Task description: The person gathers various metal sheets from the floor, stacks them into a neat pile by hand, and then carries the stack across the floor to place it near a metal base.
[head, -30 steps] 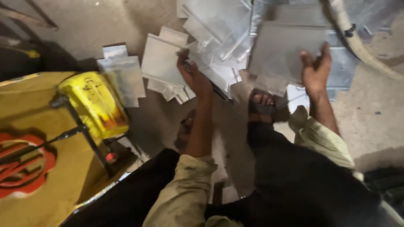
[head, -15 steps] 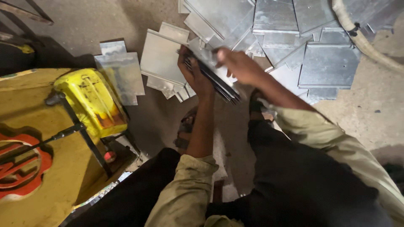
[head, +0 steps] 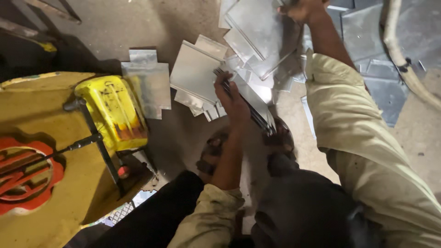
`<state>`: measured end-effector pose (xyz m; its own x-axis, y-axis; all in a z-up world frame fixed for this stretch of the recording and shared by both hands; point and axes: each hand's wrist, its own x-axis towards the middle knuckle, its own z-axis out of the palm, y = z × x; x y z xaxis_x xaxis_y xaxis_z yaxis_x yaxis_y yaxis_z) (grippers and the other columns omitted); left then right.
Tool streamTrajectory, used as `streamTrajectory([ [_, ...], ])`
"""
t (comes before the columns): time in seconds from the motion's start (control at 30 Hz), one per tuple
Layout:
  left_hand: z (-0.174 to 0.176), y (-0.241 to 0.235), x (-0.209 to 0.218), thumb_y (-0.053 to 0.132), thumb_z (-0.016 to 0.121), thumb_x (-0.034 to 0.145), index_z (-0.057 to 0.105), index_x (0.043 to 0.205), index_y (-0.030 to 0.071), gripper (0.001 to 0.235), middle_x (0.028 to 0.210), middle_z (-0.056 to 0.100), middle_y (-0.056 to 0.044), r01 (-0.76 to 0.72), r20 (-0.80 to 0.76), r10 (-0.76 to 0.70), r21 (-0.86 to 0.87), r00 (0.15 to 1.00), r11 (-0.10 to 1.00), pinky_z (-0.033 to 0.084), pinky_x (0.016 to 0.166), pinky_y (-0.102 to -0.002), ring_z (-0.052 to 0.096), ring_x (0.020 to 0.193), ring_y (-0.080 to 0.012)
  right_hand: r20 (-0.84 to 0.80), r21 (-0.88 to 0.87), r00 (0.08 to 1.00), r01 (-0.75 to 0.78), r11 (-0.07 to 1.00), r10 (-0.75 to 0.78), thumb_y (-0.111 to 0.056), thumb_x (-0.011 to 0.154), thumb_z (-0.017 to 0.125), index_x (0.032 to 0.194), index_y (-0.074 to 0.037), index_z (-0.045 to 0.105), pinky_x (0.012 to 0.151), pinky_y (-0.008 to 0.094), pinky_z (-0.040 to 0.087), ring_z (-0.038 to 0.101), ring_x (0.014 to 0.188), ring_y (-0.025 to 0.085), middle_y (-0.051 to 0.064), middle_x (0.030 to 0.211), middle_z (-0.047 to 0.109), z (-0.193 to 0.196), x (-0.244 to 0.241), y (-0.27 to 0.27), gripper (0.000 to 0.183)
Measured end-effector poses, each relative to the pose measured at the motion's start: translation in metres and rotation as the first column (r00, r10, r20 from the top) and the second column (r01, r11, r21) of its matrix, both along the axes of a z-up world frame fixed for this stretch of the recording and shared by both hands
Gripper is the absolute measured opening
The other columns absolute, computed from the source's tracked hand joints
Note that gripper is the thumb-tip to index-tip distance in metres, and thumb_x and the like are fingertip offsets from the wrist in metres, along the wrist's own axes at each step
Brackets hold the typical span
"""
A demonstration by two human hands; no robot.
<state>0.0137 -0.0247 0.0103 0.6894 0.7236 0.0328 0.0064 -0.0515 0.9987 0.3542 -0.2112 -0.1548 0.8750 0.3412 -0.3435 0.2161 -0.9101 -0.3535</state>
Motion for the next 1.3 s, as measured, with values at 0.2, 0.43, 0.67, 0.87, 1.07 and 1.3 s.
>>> streamTrajectory([
  [0.2,0.017,-0.001,0.002,0.014,0.051,0.109,0.051,0.135,0.001,0.030,0.127,0.057,-0.012,0.004,-0.052,-0.005,-0.024,0.999,1.000,0.037,0.116,-0.039,0.053,0.125,-0.0252,-0.130,0.121,0.985,-0.100,0.988,0.115,-0.043,0.102,0.072,0.110,-0.004,0.066,0.073,0.045,0.046,0.059,0.084,0.031,0.020,0.098,0.065,0.023,-0.003,-0.012,0.041],
  [0.43,0.018,0.000,0.003,0.013,0.049,0.110,0.055,0.132,0.001,0.026,0.131,0.059,-0.011,-0.004,-0.001,0.004,-0.055,1.000,0.998,0.038,0.116,-0.039,0.054,0.128,-0.0244,-0.324,0.749,0.903,0.426,0.508,-0.281,-0.021,0.103,0.074,0.142,-0.004,0.048,0.066,0.026,0.049,0.059,0.084,0.010,-0.001,0.098,0.065,0.141,-0.181,-0.058,0.050],
  [0.67,0.018,0.000,0.002,0.016,0.046,0.111,0.055,0.136,0.000,0.031,0.136,0.058,-0.012,0.013,-0.034,-0.015,-0.047,0.999,0.999,0.036,0.117,-0.038,0.052,0.130,-0.0250,-0.415,0.676,0.820,0.568,0.469,-0.395,-0.014,0.107,0.071,0.149,-0.002,0.043,0.082,0.032,0.054,0.063,0.100,0.019,0.015,0.111,0.064,0.099,-0.332,-0.049,0.052],
  [0.87,0.019,0.000,0.006,0.018,0.051,0.110,0.046,0.147,0.000,0.041,0.146,0.053,-0.015,0.046,0.055,-0.040,-0.118,0.998,0.992,0.033,0.122,-0.040,0.048,0.138,-0.0275,-0.246,0.686,0.945,0.327,0.649,-0.217,-0.007,0.097,0.066,0.137,-0.001,0.052,0.088,0.034,0.054,0.069,0.105,0.022,0.018,0.117,0.068,0.134,-0.368,-0.033,0.043],
  [1.07,0.033,0.003,-0.003,0.009,0.069,0.096,0.021,0.159,0.003,0.079,0.157,0.041,-0.017,0.094,0.134,-0.087,-0.045,0.987,0.995,0.025,0.126,-0.041,0.037,0.148,-0.0290,-0.388,0.694,0.821,-0.039,0.718,0.420,-0.005,0.088,0.073,0.128,-0.004,0.064,0.095,0.037,0.054,0.065,0.114,0.028,0.016,0.129,0.065,0.150,-0.319,-0.077,0.041],
  [1.3,0.015,0.008,-0.002,-0.009,0.055,0.090,0.037,0.155,0.001,0.068,0.142,0.051,-0.016,0.106,-0.008,-0.105,0.038,0.994,0.994,0.033,0.123,-0.042,0.048,0.137,-0.0301,-0.104,0.467,0.888,0.442,0.766,-0.448,-0.028,0.103,0.075,0.115,-0.003,0.072,0.085,0.035,0.055,0.070,0.094,0.022,0.016,0.106,0.076,0.110,-0.240,-0.130,0.028],
])
